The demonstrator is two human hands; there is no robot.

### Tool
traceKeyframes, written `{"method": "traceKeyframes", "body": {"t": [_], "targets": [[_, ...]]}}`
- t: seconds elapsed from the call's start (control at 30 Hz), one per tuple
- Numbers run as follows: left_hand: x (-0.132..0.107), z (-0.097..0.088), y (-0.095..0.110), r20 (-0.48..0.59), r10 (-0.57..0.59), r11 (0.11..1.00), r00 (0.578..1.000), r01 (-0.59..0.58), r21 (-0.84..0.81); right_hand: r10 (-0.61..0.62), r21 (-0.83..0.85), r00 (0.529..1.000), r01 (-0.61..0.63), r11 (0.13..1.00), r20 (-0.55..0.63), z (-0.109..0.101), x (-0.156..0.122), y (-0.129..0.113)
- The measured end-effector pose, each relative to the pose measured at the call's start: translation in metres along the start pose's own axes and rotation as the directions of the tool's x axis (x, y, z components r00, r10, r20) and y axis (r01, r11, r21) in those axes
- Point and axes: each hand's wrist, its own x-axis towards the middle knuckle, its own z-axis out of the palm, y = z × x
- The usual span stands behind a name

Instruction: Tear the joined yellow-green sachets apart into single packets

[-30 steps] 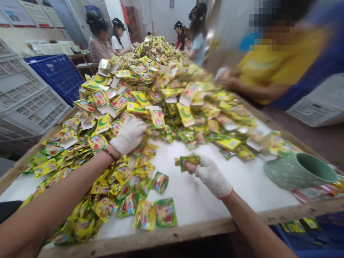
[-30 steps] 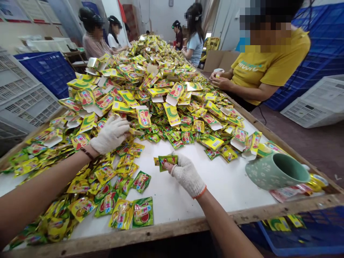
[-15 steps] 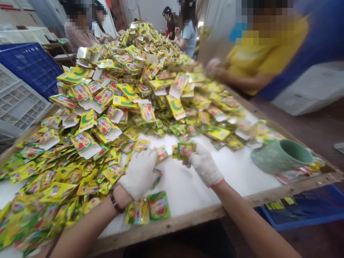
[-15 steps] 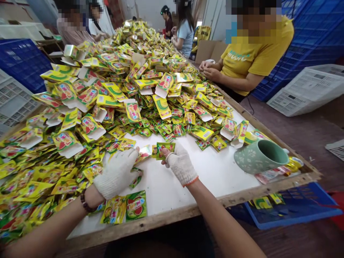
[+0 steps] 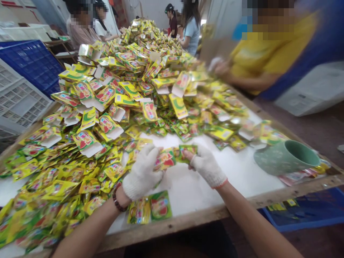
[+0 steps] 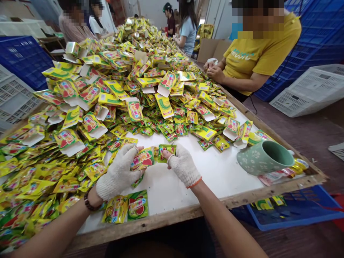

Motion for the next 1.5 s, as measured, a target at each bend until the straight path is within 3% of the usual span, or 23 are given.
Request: {"method": "traceKeyframes", "body": {"t": [0.1,0.33,0.57,0.67,0.8,0.9,0.97,1.07,1.17,1.23,1.3,1.37,1.43,1.5], "targets": [[-0.004,-0.004,0.003,0.004,0.058,0.998,0.998,-0.058,-0.013,-0.019,-0.047,0.996,0.023,0.999,0.083,-0.002,-0.001,0.0],[-0.007,0.005,0.014,-0.031,0.042,0.999,0.999,-0.043,-0.021,-0.09,-0.089,0.971,0.113,0.99,0.223,0.005,-0.002,-0.007],[-0.006,0.005,0.011,-0.044,0.028,0.997,0.999,-0.025,0.072,-0.239,-0.063,0.971,0.238,0.969,-0.004,-0.006,-0.004,-0.01],[-0.004,0.004,0.013,-0.08,0.054,0.997,0.995,-0.049,0.068,-0.171,-0.071,0.983,0.175,0.982,0.061,-0.004,-0.007,-0.012],[-0.003,0.008,0.015,-0.166,0.09,0.995,0.982,-0.081,0.064,-0.035,0.137,0.986,0.013,0.99,0.161,0.003,-0.013,-0.016],[-0.004,0.009,0.019,-0.192,0.105,0.994,0.976,-0.099,0.038,-0.023,0.168,0.966,-0.022,0.986,0.259,0.004,-0.017,-0.018],[-0.006,0.007,0.025,-0.168,0.082,0.994,0.982,-0.092,-0.054,-0.043,0.102,0.939,0.009,0.995,0.341,0.002,-0.018,-0.019],[-0.009,0.004,0.036,0.0,0.0,0.948,1.0,0.0,-0.318,-0.136,-0.001,0.895,0.151,0.988,0.425,-0.008,-0.02,-0.02],[-0.011,0.006,0.044,0.191,-0.135,0.734,0.972,0.227,-0.639,-0.238,-0.06,0.857,0.297,0.953,0.458,-0.018,-0.028,-0.022],[-0.012,0.011,0.047,0.281,-0.213,0.515,0.936,0.352,-0.781,-0.274,-0.119,0.868,0.351,0.929,0.413,-0.022,-0.037,-0.023],[-0.015,0.017,0.049,0.318,-0.243,0.39,0.916,0.393,-0.833,-0.328,-0.197,0.905,0.385,0.902,0.27,-0.021,-0.045,-0.02],[-0.018,0.023,0.048,0.299,-0.241,0.391,0.923,0.374,-0.841,-0.365,-0.234,0.931,0.359,0.904,0.015,-0.02,-0.052,-0.013],[-0.022,0.027,0.047,0.276,-0.216,0.434,0.937,0.345,-0.832,-0.301,-0.17,0.936,0.271,0.947,-0.185,-0.018,-0.058,-0.004],[-0.024,0.029,0.046,0.271,-0.18,0.471,0.945,0.325,-0.82,-0.185,-0.048,0.963,0.179,0.983,-0.194,-0.018,-0.062,0.005]]}}
